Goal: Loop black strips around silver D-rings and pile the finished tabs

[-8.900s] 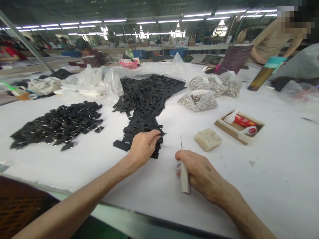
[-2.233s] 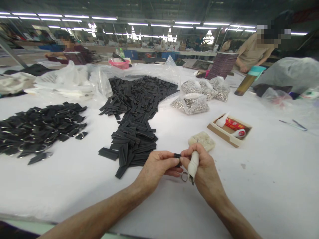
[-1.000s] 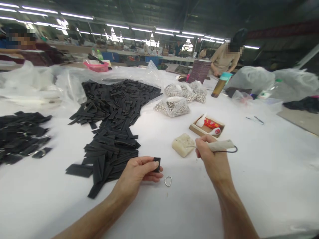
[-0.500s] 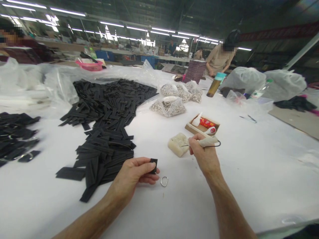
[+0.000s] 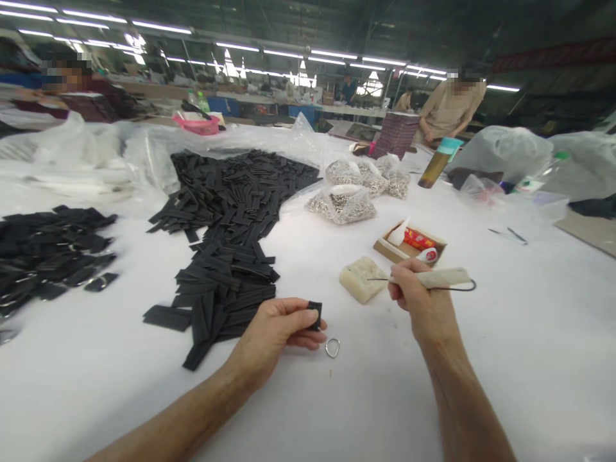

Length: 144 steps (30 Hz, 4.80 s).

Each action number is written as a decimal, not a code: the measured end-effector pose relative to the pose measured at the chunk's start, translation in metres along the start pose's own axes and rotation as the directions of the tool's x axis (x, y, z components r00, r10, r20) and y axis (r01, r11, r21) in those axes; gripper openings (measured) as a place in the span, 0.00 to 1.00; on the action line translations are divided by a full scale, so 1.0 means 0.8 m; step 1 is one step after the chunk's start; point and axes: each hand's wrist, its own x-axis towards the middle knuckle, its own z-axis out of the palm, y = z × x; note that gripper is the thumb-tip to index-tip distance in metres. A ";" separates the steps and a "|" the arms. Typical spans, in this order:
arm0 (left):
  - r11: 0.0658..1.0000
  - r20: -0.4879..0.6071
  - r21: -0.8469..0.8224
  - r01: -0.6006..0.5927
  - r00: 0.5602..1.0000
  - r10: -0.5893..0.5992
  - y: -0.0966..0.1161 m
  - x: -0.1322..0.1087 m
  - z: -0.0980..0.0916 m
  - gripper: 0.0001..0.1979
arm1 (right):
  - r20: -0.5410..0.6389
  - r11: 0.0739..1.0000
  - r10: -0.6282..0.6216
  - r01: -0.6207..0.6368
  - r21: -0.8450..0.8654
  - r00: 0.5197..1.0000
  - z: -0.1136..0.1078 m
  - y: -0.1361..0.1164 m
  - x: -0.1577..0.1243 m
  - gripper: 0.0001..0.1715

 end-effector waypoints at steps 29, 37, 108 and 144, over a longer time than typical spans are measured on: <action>0.999 0.130 0.042 -0.032 0.991 0.026 0.005 -0.011 0.010 0.07 | 0.550 0.889 0.063 -0.297 0.347 0.833 0.029 -0.010 -0.034 0.13; 0.995 0.129 0.101 -0.026 0.992 0.013 0.006 -0.011 0.012 0.07 | 0.578 0.897 0.075 -0.309 0.317 0.813 0.031 -0.007 -0.034 0.12; 0.626 -0.617 0.777 0.063 0.273 0.738 0.069 -0.085 -0.255 0.23 | 0.229 0.707 -0.625 0.666 -0.237 0.746 0.023 0.004 -0.041 0.16; -0.644 0.590 0.723 -0.251 0.709 0.386 -0.003 -0.082 -0.121 0.21 | 0.763 0.683 -0.207 0.649 -0.335 0.613 0.014 -0.020 -0.060 0.14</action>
